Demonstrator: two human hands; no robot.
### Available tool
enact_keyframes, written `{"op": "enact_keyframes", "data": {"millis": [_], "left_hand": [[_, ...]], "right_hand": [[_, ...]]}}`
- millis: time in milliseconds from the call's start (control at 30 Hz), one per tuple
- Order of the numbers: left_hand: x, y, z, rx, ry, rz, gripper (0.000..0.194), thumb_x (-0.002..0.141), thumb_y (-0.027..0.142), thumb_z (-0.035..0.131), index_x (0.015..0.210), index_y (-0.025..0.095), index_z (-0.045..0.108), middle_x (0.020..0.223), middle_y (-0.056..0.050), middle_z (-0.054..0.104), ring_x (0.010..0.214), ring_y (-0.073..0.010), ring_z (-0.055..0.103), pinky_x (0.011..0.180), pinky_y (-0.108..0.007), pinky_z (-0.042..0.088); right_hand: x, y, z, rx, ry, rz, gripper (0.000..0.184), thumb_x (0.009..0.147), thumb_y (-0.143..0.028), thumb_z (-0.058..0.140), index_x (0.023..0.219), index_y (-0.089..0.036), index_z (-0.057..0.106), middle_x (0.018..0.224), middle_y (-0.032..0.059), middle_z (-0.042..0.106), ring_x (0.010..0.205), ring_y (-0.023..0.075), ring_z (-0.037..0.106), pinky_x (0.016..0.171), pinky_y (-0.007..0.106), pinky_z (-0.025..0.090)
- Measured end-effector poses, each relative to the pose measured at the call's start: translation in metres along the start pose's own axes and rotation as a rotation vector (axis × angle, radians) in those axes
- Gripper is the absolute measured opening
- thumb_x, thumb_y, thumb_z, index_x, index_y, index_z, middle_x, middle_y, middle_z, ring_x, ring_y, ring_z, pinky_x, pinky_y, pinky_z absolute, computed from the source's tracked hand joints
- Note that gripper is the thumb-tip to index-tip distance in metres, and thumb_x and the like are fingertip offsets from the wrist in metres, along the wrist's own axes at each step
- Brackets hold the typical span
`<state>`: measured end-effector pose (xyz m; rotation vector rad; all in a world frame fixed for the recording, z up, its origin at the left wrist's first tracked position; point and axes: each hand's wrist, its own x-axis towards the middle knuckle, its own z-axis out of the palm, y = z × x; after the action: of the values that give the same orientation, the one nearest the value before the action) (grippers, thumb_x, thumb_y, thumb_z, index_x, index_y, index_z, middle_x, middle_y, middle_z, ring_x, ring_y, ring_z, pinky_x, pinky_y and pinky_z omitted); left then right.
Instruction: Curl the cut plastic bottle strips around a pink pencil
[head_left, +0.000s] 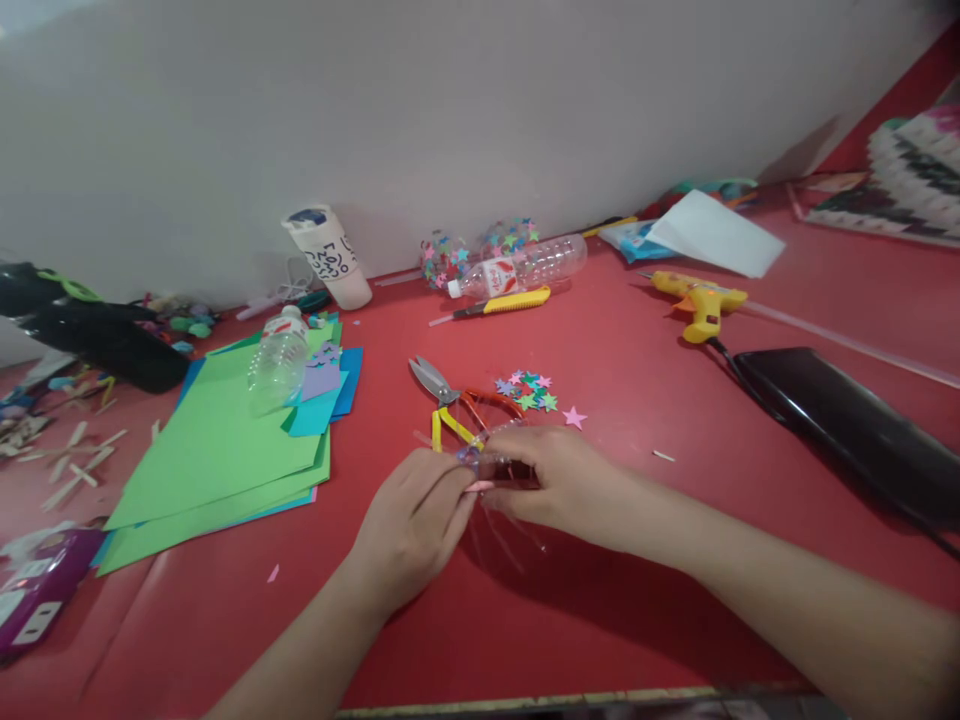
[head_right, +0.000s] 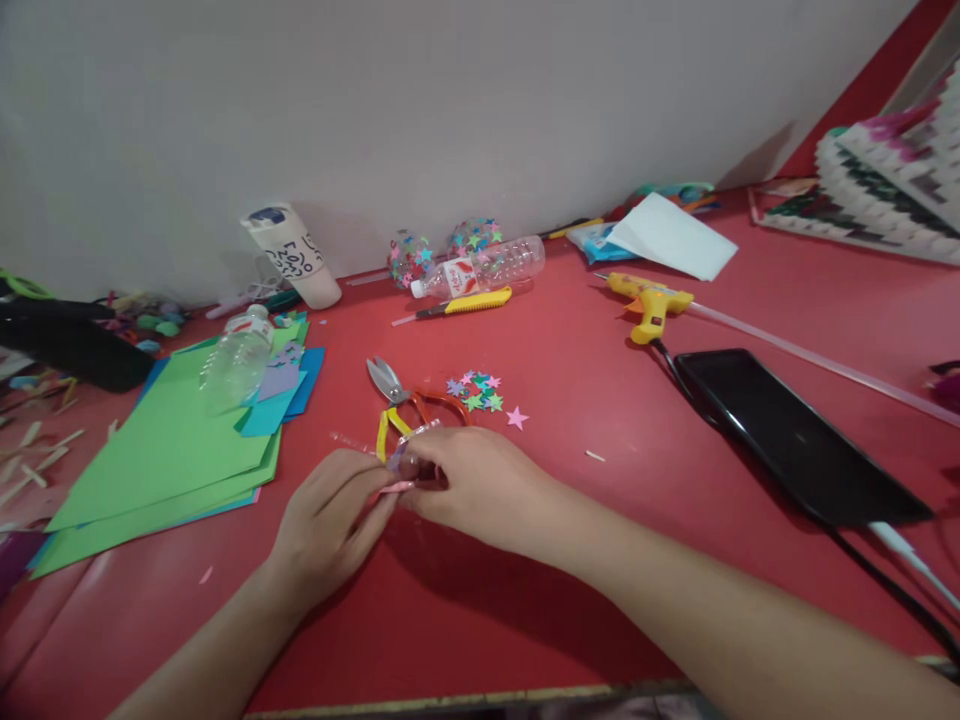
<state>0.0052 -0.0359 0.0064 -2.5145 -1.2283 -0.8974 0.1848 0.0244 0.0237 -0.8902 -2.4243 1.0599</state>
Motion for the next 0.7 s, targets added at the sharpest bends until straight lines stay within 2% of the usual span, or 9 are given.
{"op": "enact_keyframes", "data": {"millis": [133,233,333,500,700], "left_hand": [[-0.0016,0.0019,-0.0014,-0.031,0.002,-0.018,0.013,0.082,0.007,0.053,0.092,0.014,0.056,0.081,-0.007,0.064,0.075,-0.0162,0.056,0.069,-0.028,0.049],[-0.0013,0.0029,-0.0011,-0.096,0.019,-0.114,0.013,0.081,0.009,0.054,0.092,0.015,0.057,0.083,-0.006,0.063,0.079,-0.0161,0.057,0.072,-0.028,0.048],[-0.0001,0.0029,0.0008,-0.177,0.01,-0.229,0.011,0.08,0.01,0.055,0.089,0.016,0.058,0.084,-0.005,0.062,0.08,-0.0153,0.057,0.071,-0.026,0.048],[-0.0004,0.0018,0.0031,-0.267,-0.018,-0.246,0.013,0.079,0.008,0.053,0.086,0.018,0.059,0.084,-0.004,0.061,0.08,-0.0149,0.057,0.071,-0.026,0.048],[0.0022,0.0022,0.002,-0.377,-0.028,-0.344,0.013,0.077,0.007,0.055,0.084,0.017,0.059,0.082,-0.003,0.058,0.076,-0.0136,0.056,0.068,-0.024,0.045]], "right_hand": [[0.0,-0.0007,-0.0005,0.095,-0.001,0.029,0.004,0.077,-0.02,0.055,0.073,-0.019,0.056,0.069,-0.002,0.058,0.062,0.0114,0.05,0.055,0.022,0.033],[0.0001,-0.0023,-0.0013,0.171,-0.007,0.056,0.003,0.077,-0.018,0.054,0.075,-0.018,0.056,0.07,-0.0021,0.058,0.063,0.0114,0.051,0.056,0.022,0.034],[-0.0001,-0.0055,0.0002,0.111,0.025,0.059,0.003,0.076,-0.016,0.055,0.076,-0.019,0.056,0.073,-0.0012,0.059,0.065,0.0119,0.052,0.057,0.022,0.034],[-0.0014,-0.0087,0.005,-0.022,0.087,0.045,0.003,0.074,-0.016,0.057,0.073,-0.018,0.055,0.072,-0.0007,0.059,0.062,0.0113,0.05,0.055,0.023,0.031],[-0.001,-0.0094,0.0014,0.227,0.036,0.098,0.006,0.073,-0.013,0.056,0.073,-0.019,0.054,0.068,-0.0042,0.054,0.06,0.0094,0.049,0.054,0.02,0.033]]}}
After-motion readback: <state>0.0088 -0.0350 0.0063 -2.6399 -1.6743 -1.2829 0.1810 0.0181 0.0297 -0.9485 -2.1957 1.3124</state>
